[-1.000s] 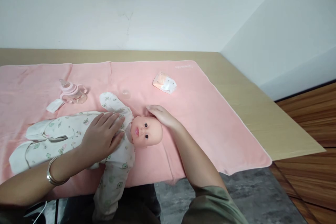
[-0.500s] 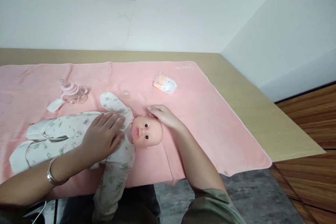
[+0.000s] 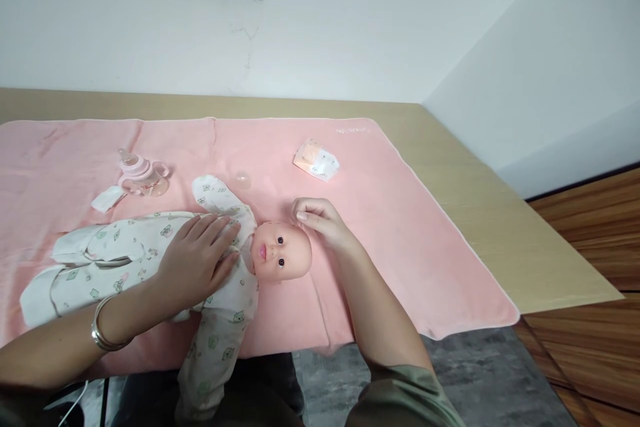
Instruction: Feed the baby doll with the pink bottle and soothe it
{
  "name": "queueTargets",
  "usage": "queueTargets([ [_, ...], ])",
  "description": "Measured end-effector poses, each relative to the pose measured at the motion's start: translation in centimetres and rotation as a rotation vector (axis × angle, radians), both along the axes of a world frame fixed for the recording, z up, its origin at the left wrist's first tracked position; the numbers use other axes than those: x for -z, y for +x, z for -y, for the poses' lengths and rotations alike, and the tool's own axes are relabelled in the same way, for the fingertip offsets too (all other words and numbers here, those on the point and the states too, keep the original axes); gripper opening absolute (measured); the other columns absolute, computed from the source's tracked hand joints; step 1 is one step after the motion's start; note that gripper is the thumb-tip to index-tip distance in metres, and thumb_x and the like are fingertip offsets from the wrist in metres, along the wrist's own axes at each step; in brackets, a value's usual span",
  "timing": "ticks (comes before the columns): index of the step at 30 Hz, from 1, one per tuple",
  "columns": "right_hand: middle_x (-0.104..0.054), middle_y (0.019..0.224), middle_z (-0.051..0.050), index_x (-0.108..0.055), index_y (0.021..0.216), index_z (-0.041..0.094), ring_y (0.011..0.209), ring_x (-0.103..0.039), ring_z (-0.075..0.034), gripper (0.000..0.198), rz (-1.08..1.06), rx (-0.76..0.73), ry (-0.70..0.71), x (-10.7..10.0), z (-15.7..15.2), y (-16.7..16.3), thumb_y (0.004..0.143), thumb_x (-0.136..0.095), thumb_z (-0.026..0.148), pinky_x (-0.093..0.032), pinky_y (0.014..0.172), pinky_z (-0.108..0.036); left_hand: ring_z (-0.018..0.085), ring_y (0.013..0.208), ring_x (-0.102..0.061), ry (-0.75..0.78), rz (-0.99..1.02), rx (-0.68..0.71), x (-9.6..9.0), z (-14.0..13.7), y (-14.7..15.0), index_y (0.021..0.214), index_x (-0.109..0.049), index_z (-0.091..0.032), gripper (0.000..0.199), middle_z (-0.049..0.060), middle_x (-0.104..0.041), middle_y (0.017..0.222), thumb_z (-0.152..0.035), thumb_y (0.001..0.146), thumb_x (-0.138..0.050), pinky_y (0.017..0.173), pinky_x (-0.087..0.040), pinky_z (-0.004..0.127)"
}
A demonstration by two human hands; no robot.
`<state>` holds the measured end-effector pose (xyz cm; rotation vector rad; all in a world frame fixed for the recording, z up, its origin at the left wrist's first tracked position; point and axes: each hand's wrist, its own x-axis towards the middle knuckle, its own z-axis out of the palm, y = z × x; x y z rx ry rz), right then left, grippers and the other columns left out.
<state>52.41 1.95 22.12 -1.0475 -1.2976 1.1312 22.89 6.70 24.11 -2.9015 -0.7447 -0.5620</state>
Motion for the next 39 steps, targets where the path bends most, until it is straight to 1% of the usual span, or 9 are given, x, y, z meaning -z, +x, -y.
queueTargets([
  [4, -0.056, 0.069, -0.004, -0.061, 0.066, 0.016, 0.067, -0.054, -0.013, 0.031, -0.162, -0.096, 0.121, 0.0, -0.1, 0.0, 0.085, -0.068, 0.040, -0.038, 0.066, -0.029, 0.038, 0.122, -0.063, 0.006, 0.000, 0.001, 0.0, 0.1, 0.0, 0.134, -0.064, -0.010, 0.044, 0.020, -0.070, 0.132, -0.034, 0.100, -0.051, 0.104, -0.052, 0.059],
  [6, -0.058, 0.071, -0.005, -0.065, 0.070, 0.016, 0.068, -0.057, -0.014, 0.027, -0.217, -0.138, 0.148, -0.1, -0.2, 0.0, 0.083, -0.068, 0.039, -0.040, 0.066, -0.030, 0.038, 0.122, -0.062, 0.005, -0.003, 0.004, 0.0, 0.0, 0.0, 0.134, -0.064, -0.010, 0.044, 0.020, -0.070, 0.132, -0.034, 0.100, -0.051, 0.104, -0.052, 0.059],
  [8, -0.059, 0.071, -0.005, -0.067, 0.072, 0.016, 0.069, -0.058, -0.014, 0.026, -0.212, -0.139, 0.146, -0.1, -0.2, 0.0, 0.083, -0.068, 0.039, -0.041, 0.066, -0.030, 0.038, 0.122, -0.063, 0.004, -0.005, 0.007, 0.0, 0.0, 0.0, 0.134, -0.064, -0.010, 0.044, 0.020, -0.070, 0.132, -0.034, 0.100, -0.051, 0.104, -0.052, 0.059],
  [14, -0.057, 0.069, -0.002, -0.062, 0.067, 0.016, 0.069, -0.054, -0.012, 0.038, 0.007, -0.027, -0.011, 0.4, -0.4, 0.1, 0.082, -0.071, 0.048, -0.037, 0.068, -0.028, 0.039, 0.122, -0.063, -0.007, -0.001, 0.005, -0.1, 0.0, -0.1, 0.134, -0.065, -0.010, 0.044, 0.020, -0.070, 0.132, -0.034, 0.100, -0.052, 0.104, -0.052, 0.059],
  [18, -0.053, 0.068, -0.001, -0.056, 0.064, 0.016, 0.069, -0.050, -0.011, 0.046, 0.097, 0.012, -0.095, 0.8, -0.6, 0.1, 0.081, -0.071, 0.055, -0.035, 0.068, -0.028, 0.039, 0.122, -0.063, -0.018, 0.007, 0.008, -0.1, 0.0, 0.0, 0.135, -0.064, -0.010, 0.044, 0.021, -0.070, 0.132, -0.033, 0.099, -0.053, 0.104, -0.052, 0.060],
  [25, -0.050, 0.066, 0.000, -0.053, 0.063, 0.016, 0.066, -0.046, -0.009, 0.057, 0.169, 0.052, -0.210, 1.1, -1.1, -0.2, 0.079, -0.069, 0.069, -0.033, 0.066, -0.027, 0.039, 0.123, -0.062, -0.019, -0.005, -0.003, -0.1, 0.1, 0.0, 0.136, -0.064, -0.011, 0.044, 0.020, -0.069, 0.133, -0.033, 0.100, -0.052, 0.105, -0.052, 0.060],
  [30, -0.045, 0.063, 0.001, -0.049, 0.061, 0.016, 0.064, -0.041, -0.008, 0.066, 0.273, 0.083, -0.275, 1.1, -1.5, -0.4, 0.081, -0.059, 0.077, -0.030, 0.065, -0.026, 0.038, 0.122, -0.062, -0.006, -0.009, 0.003, -0.1, 0.0, 0.0, 0.136, -0.064, -0.010, 0.045, 0.020, -0.070, 0.132, -0.034, 0.100, -0.051, 0.105, -0.051, 0.060],
  [35, -0.042, 0.062, 0.002, -0.045, 0.062, 0.016, 0.062, -0.038, -0.007, 0.066, 0.315, 0.086, -0.369, 1.0, -1.6, -0.7, 0.084, -0.055, 0.077, -0.027, 0.063, -0.026, 0.038, 0.123, -0.061, -0.007, -0.001, 0.000, 0.0, 0.0, 0.0, 0.135, -0.064, -0.010, 0.044, 0.020, -0.069, 0.132, -0.033, 0.100, -0.051, 0.105, -0.051, 0.060],
  [39, -0.043, 0.060, 0.001, -0.049, 0.061, 0.015, 0.061, -0.039, -0.007, 0.066, 0.293, 0.102, -0.365, 0.8, -1.5, -0.8, 0.083, -0.057, 0.077, -0.027, 0.063, -0.026, 0.038, 0.124, -0.061, -0.025, 0.001, -0.004, 0.1, 0.0, -0.1, 0.136, -0.063, -0.012, 0.044, 0.020, -0.069, 0.133, -0.033, 0.100, -0.052, 0.106, -0.050, 0.060],
])
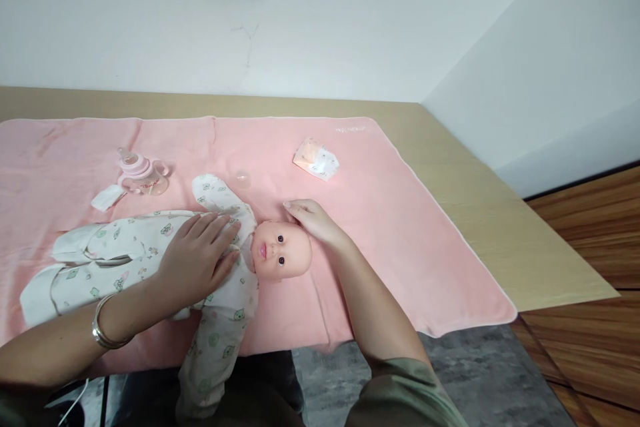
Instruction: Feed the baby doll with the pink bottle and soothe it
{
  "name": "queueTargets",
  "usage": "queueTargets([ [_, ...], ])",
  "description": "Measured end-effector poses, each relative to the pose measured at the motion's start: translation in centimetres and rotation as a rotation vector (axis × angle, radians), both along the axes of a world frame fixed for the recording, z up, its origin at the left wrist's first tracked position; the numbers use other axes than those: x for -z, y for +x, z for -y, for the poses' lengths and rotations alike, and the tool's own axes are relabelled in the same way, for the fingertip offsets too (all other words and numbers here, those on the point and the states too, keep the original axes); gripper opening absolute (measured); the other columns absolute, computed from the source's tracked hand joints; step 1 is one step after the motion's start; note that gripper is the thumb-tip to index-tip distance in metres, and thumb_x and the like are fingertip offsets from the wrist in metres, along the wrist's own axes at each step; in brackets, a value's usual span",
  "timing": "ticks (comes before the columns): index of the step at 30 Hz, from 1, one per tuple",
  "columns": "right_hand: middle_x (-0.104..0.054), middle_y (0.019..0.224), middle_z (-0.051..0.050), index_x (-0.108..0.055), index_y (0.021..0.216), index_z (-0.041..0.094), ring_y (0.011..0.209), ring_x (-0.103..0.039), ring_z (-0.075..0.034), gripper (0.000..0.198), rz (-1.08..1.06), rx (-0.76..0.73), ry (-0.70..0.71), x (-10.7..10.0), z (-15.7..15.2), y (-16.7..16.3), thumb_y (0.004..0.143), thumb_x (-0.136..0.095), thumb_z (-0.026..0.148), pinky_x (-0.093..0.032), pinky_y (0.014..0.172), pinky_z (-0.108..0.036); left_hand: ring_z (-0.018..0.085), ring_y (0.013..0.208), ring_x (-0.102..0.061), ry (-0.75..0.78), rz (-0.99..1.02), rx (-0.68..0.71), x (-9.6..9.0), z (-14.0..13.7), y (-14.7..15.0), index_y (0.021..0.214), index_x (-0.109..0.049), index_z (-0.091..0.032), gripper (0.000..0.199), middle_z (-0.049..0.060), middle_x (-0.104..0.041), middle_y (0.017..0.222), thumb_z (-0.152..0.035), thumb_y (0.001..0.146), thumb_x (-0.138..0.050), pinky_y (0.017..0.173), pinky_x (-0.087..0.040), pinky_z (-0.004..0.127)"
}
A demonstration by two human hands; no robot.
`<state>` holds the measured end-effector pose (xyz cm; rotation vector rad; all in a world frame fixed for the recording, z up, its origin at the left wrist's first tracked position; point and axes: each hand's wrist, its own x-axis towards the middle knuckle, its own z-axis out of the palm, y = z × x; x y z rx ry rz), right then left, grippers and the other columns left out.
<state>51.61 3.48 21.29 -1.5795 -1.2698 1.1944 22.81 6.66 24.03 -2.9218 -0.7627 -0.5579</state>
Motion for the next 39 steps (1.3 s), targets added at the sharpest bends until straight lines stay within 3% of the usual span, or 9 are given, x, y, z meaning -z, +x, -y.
queueTargets([
  [10, -0.056, 0.064, -0.003, -0.061, 0.059, 0.015, 0.066, -0.054, -0.012, 0.051, -0.288, 0.036, 0.273, -0.4, 0.8, 0.2, 0.082, -0.068, 0.061, -0.038, 0.069, -0.029, 0.038, 0.123, -0.061, 0.009, -0.012, 0.006, -0.2, 0.1, 0.0, 0.136, -0.064, -0.011, 0.044, 0.020, -0.069, 0.133, -0.034, 0.100, -0.051, 0.105, -0.050, 0.059],
  [14, -0.055, 0.061, -0.005, -0.062, 0.057, 0.016, 0.062, -0.053, -0.014, 0.045, -0.493, -0.021, 0.412, -1.2, 1.0, -0.1, 0.081, -0.070, 0.053, -0.040, 0.064, -0.031, 0.038, 0.122, -0.062, 0.017, -0.006, 0.004, -0.2, 0.1, 0.0, 0.135, -0.064, -0.011, 0.044, 0.020, -0.070, 0.132, -0.033, 0.100, -0.051, 0.105, -0.051, 0.059],
  [18, -0.056, 0.061, -0.006, -0.062, 0.057, 0.017, 0.060, -0.054, -0.015, 0.046, -0.563, -0.075, 0.449, -1.7, 1.2, -0.1, 0.080, -0.069, 0.055, -0.041, 0.062, -0.032, 0.038, 0.123, -0.062, 0.013, -0.009, 0.002, -0.2, 0.1, 0.1, 0.135, -0.064, -0.012, 0.044, 0.020, -0.070, 0.133, -0.033, 0.100, -0.051, 0.105, -0.051, 0.059],
  [28, -0.058, 0.066, -0.003, -0.062, 0.062, 0.015, 0.070, -0.054, -0.012, 0.050, -0.254, -0.016, 0.240, 0.0, 0.5, 0.6, 0.082, -0.068, 0.061, -0.039, 0.071, -0.028, 0.039, 0.123, -0.062, 0.000, -0.015, -0.001, -0.2, 0.1, 0.1, 0.136, -0.064, -0.011, 0.044, 0.020, -0.069, 0.133, -0.034, 0.100, -0.051, 0.106, -0.050, 0.059],
  [34, -0.054, 0.065, -0.001, -0.059, 0.062, 0.015, 0.064, -0.046, -0.009, 0.057, -0.123, -0.005, 0.085, -0.2, 0.2, 0.5, 0.078, -0.066, 0.069, -0.033, 0.066, -0.026, 0.039, 0.123, -0.062, 0.015, -0.015, 0.006, -0.2, 0.1, 0.0, 0.136, -0.064, -0.010, 0.045, 0.020, -0.070, 0.133, -0.034, 0.100, -0.050, 0.105, -0.051, 0.059],
  [39, -0.041, 0.065, 0.002, -0.043, 0.063, 0.016, 0.064, -0.037, -0.006, 0.060, -0.007, -0.032, 0.003, -0.2, 0.2, 0.2, 0.083, -0.063, 0.069, -0.027, 0.062, -0.025, 0.038, 0.123, -0.061, 0.011, -0.012, -0.003, -0.2, 0.1, 0.0, 0.136, -0.064, -0.012, 0.044, 0.020, -0.069, 0.133, -0.033, 0.100, -0.051, 0.105, -0.051, 0.059],
])
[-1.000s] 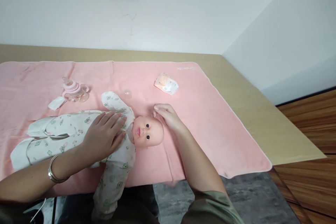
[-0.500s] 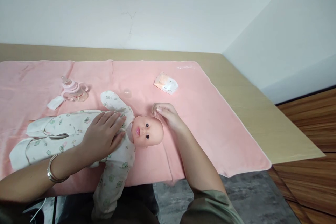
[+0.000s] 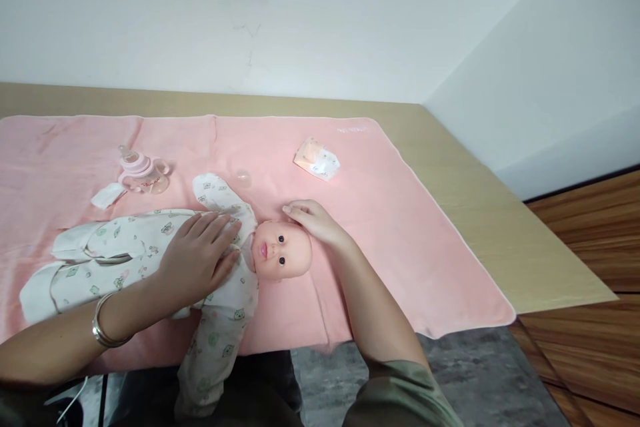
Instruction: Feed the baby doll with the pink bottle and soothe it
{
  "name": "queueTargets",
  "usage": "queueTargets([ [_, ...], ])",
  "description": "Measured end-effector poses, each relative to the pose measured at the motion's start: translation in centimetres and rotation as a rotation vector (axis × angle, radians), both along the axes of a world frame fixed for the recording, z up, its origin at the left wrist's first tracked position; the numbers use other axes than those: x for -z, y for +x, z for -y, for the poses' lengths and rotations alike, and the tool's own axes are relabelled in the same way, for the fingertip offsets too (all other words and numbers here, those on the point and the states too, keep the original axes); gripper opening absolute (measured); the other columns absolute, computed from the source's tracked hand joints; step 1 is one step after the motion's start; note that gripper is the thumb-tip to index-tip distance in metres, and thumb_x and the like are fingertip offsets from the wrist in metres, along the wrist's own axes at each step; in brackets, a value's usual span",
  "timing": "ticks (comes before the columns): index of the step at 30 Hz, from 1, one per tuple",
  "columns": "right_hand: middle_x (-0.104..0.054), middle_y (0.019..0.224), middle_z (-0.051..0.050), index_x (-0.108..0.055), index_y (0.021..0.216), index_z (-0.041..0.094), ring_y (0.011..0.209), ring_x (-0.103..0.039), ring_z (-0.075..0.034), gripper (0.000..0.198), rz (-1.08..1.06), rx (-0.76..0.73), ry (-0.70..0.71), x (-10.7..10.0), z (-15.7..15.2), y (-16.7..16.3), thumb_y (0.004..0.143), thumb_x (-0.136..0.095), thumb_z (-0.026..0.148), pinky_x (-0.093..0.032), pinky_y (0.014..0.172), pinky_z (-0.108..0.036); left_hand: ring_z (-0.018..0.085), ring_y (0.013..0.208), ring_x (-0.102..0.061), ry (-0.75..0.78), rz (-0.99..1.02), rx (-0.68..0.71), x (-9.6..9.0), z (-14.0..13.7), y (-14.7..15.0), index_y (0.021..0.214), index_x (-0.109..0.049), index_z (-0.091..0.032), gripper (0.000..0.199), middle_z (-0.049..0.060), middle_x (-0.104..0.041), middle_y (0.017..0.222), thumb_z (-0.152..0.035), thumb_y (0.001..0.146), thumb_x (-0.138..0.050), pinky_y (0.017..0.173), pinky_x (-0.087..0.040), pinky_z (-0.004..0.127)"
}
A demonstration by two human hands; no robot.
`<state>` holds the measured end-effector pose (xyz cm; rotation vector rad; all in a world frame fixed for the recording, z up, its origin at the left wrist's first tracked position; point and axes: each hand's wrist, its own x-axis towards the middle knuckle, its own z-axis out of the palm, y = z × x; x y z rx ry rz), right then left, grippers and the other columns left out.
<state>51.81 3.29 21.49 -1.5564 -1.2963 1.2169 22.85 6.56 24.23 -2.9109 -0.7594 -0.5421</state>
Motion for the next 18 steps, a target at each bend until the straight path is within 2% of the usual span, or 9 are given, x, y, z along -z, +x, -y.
queueTargets([
  [3, -0.031, 0.064, 0.003, -0.033, 0.065, 0.018, 0.063, -0.031, -0.005, 0.063, 0.028, 0.003, -0.033, 0.1, 0.1, -0.1, 0.084, -0.062, 0.070, -0.023, 0.059, -0.025, 0.038, 0.123, -0.062, 0.000, -0.001, -0.001, 0.0, 0.0, 0.0, 0.137, -0.063, -0.012, 0.045, 0.020, -0.069, 0.134, -0.034, 0.100, -0.051, 0.106, -0.051, 0.059],
  [5, -0.032, 0.064, 0.003, -0.034, 0.065, 0.018, 0.063, -0.031, -0.006, 0.062, 0.024, 0.005, -0.019, 0.0, 0.1, -0.1, 0.084, -0.062, 0.070, -0.023, 0.059, -0.025, 0.039, 0.124, -0.062, 0.002, 0.001, -0.002, 0.0, 0.0, 0.0, 0.137, -0.063, -0.011, 0.045, 0.020, -0.069, 0.134, -0.034, 0.100, -0.051, 0.106, -0.051, 0.059],
  [12, -0.056, 0.070, -0.002, -0.059, 0.065, 0.015, 0.070, -0.052, -0.011, 0.056, -0.032, -0.018, 0.151, -0.9, 0.7, 0.3, 0.082, -0.065, 0.068, -0.037, 0.071, -0.027, 0.039, 0.123, -0.062, -0.003, -0.001, 0.004, 0.0, -0.1, 0.0, 0.136, -0.064, -0.011, 0.045, 0.021, -0.069, 0.133, -0.035, 0.100, -0.051, 0.105, -0.051, 0.059],
  [18, -0.061, 0.072, -0.005, -0.068, 0.068, 0.016, 0.075, -0.059, -0.015, 0.042, -0.314, -0.076, 0.306, -0.9, 1.2, 0.6, 0.083, -0.069, 0.055, -0.043, 0.074, -0.030, 0.039, 0.124, -0.061, 0.002, 0.006, 0.006, 0.0, 0.0, 0.1, 0.136, -0.064, -0.010, 0.045, 0.021, -0.069, 0.133, -0.034, 0.100, -0.051, 0.105, -0.051, 0.060],
])
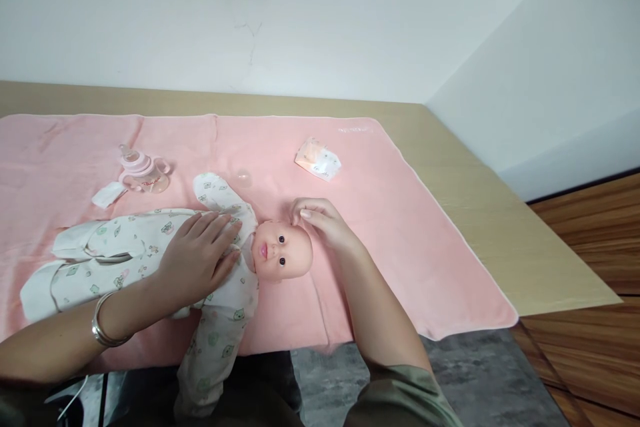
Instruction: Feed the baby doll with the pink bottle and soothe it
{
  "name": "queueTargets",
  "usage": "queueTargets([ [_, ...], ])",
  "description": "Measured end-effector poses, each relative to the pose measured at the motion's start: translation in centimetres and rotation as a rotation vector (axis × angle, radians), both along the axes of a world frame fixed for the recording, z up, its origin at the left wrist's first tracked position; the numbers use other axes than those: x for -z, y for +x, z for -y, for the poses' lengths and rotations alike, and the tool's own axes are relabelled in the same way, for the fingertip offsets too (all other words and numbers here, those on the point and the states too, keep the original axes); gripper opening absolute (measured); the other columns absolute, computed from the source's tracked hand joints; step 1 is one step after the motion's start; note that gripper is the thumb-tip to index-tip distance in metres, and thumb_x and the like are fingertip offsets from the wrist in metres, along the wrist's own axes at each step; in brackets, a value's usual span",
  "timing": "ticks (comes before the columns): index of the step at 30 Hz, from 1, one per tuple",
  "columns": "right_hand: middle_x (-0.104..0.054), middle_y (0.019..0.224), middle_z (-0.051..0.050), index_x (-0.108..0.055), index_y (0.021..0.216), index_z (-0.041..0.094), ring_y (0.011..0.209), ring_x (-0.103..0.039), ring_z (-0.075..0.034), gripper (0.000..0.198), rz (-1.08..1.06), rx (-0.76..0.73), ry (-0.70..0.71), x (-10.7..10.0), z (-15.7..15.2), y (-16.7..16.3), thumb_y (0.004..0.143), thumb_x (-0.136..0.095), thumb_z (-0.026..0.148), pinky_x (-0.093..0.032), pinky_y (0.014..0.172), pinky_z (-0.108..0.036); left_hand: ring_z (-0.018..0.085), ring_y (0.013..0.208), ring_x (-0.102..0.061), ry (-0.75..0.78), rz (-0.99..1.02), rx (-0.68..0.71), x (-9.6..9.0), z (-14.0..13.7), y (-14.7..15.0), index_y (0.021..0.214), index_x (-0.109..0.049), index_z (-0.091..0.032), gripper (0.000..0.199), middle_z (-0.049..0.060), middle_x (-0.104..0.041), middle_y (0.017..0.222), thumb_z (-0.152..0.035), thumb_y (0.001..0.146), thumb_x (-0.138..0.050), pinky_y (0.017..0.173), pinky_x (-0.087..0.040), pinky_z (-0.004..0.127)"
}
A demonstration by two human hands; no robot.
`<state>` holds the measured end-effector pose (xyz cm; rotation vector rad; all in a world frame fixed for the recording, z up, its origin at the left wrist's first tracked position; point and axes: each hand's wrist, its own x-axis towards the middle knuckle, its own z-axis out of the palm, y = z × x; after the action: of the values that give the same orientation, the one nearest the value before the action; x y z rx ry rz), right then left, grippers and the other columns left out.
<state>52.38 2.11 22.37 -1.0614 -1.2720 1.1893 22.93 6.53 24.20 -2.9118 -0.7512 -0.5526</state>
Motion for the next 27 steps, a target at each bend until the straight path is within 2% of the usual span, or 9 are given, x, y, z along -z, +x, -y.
queueTargets([
  [4, -0.061, 0.067, -0.006, -0.071, 0.066, 0.016, 0.068, -0.059, -0.016, 0.038, -0.187, -0.031, 0.073, -0.3, -0.1, -0.3, 0.080, -0.072, 0.052, -0.045, 0.069, -0.031, 0.039, 0.124, -0.061, -0.005, -0.007, -0.005, 0.1, 0.0, 0.0, 0.136, -0.064, -0.011, 0.045, 0.020, -0.069, 0.133, -0.034, 0.100, -0.050, 0.105, -0.051, 0.059],
  [8, -0.060, 0.064, -0.006, -0.070, 0.063, 0.017, 0.063, -0.058, -0.016, 0.041, -0.223, -0.003, 0.057, -0.5, -0.1, -0.3, 0.076, -0.074, 0.055, -0.045, 0.066, -0.032, 0.038, 0.124, -0.062, 0.001, -0.001, -0.003, 0.1, -0.1, -0.1, 0.136, -0.064, -0.011, 0.044, 0.020, -0.070, 0.133, -0.035, 0.100, -0.051, 0.105, -0.051, 0.059],
  [12, -0.061, 0.066, -0.005, -0.068, 0.062, 0.016, 0.069, -0.058, -0.014, 0.041, -0.046, 0.070, -0.041, -0.2, -0.2, -0.4, 0.078, -0.074, 0.054, -0.041, 0.070, -0.029, 0.038, 0.124, -0.062, -0.005, -0.003, -0.001, 0.0, 0.0, -0.1, 0.136, -0.064, -0.011, 0.045, 0.020, -0.069, 0.133, -0.034, 0.100, -0.052, 0.105, -0.051, 0.059],
  [16, -0.059, 0.068, -0.003, -0.064, 0.061, 0.015, 0.071, -0.056, -0.012, 0.050, 0.106, 0.107, -0.177, 0.0, -0.5, -0.7, 0.078, -0.072, 0.062, -0.039, 0.074, -0.028, 0.039, 0.123, -0.062, 0.003, 0.000, 0.002, 0.1, 0.0, -0.1, 0.136, -0.064, -0.011, 0.045, 0.020, -0.070, 0.133, -0.034, 0.100, -0.052, 0.105, -0.051, 0.059],
  [23, -0.048, 0.063, 0.002, -0.056, 0.065, 0.015, 0.062, -0.042, -0.007, 0.055, 0.215, 0.145, -0.354, 0.2, -1.0, -1.1, 0.078, -0.066, 0.067, -0.030, 0.064, -0.026, 0.039, 0.123, -0.061, 0.014, 0.000, 0.007, 0.0, -0.1, -0.1, 0.136, -0.064, -0.010, 0.045, 0.020, -0.070, 0.132, -0.035, 0.100, -0.051, 0.104, -0.051, 0.059],
  [27, -0.041, 0.067, 0.003, -0.044, 0.065, 0.016, 0.064, -0.038, -0.006, 0.059, 0.294, 0.108, -0.424, 0.4, -1.1, -1.2, 0.079, -0.065, 0.070, -0.028, 0.063, -0.026, 0.039, 0.122, -0.062, 0.021, 0.004, 0.005, 0.0, -0.1, -0.1, 0.135, -0.064, -0.010, 0.045, 0.020, -0.070, 0.132, -0.034, 0.100, -0.051, 0.104, -0.051, 0.058],
])
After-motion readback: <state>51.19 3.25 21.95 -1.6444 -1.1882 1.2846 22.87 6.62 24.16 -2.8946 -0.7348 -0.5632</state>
